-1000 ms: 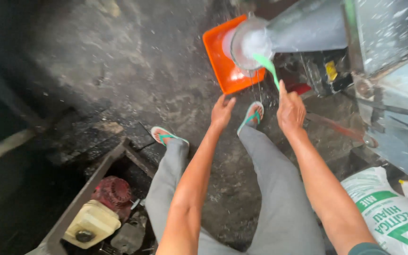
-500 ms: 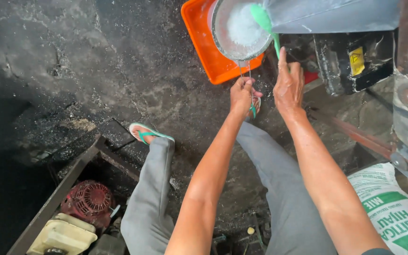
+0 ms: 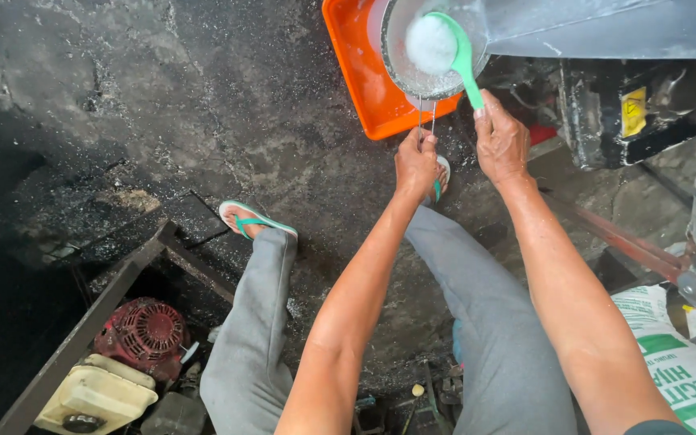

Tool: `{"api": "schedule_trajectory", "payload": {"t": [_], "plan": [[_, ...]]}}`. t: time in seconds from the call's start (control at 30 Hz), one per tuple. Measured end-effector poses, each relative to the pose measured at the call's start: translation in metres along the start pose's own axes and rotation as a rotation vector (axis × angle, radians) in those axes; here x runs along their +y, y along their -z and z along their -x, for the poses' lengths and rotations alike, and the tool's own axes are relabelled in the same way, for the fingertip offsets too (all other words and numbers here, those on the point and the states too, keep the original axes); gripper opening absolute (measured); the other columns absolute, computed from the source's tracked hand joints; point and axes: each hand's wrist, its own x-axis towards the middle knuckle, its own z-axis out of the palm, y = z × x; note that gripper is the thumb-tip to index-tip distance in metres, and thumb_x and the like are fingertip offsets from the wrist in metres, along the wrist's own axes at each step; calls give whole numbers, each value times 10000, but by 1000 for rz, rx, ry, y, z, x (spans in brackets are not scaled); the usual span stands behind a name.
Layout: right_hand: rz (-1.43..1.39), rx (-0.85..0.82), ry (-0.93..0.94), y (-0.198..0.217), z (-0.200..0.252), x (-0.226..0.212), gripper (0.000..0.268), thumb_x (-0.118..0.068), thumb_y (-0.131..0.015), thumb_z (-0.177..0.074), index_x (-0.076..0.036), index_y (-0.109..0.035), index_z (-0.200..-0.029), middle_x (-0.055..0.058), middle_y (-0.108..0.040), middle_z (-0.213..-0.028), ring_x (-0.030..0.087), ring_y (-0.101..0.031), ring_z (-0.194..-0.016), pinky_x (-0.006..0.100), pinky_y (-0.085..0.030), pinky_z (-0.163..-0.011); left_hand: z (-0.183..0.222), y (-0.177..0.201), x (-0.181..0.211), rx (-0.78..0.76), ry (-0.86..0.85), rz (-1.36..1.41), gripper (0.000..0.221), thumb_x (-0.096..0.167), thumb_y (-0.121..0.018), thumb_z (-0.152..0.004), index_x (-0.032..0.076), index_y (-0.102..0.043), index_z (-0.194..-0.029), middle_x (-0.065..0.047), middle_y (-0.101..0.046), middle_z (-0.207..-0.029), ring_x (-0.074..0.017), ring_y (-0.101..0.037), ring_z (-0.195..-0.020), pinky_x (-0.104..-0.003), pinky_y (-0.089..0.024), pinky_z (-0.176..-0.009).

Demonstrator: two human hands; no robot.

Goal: Using a scoop to transfer white powder from bowls into a mechanical processing machine.

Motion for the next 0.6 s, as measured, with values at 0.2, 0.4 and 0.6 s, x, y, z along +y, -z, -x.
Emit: {"api": "schedule_trajectory", "payload": {"t": [0.2,0.4,0.6], "plan": [[-295,-135,-195,-11,-7,4,284,-315,-607,-1024,-339,-688,-1295,21,-721,-1105,271,-680,-1063,414,-536,-900,9,2,18,50,14,-132,157,177,-546,-979,102,-683,-957,-156,-728,-836,-382,-721,-909,-449,-550,-808],[-928,-390,-511,1,-13,-3,361,-255,-564,-1024,-147,-618,-1364,-32,-412,-560,15,-311,-393,155,-248,-329,5,15,24,50,17,-139,162,194,-562,-963,96,-690,-977,-188,-718,-833,-398,-714,-905,-461,-541,-818],[-901,-322,-443,6,8,1,329,-208,-571,-1040,-152,-629,-1359,18,-406,-574,32,-334,-403,152,-269,-345,-11,26,15,23,-23,-63,155,163,-574,-948,65,-675,-1014,-121,-678,-671,-233,-711,-528,-388,-593,-692]]}}
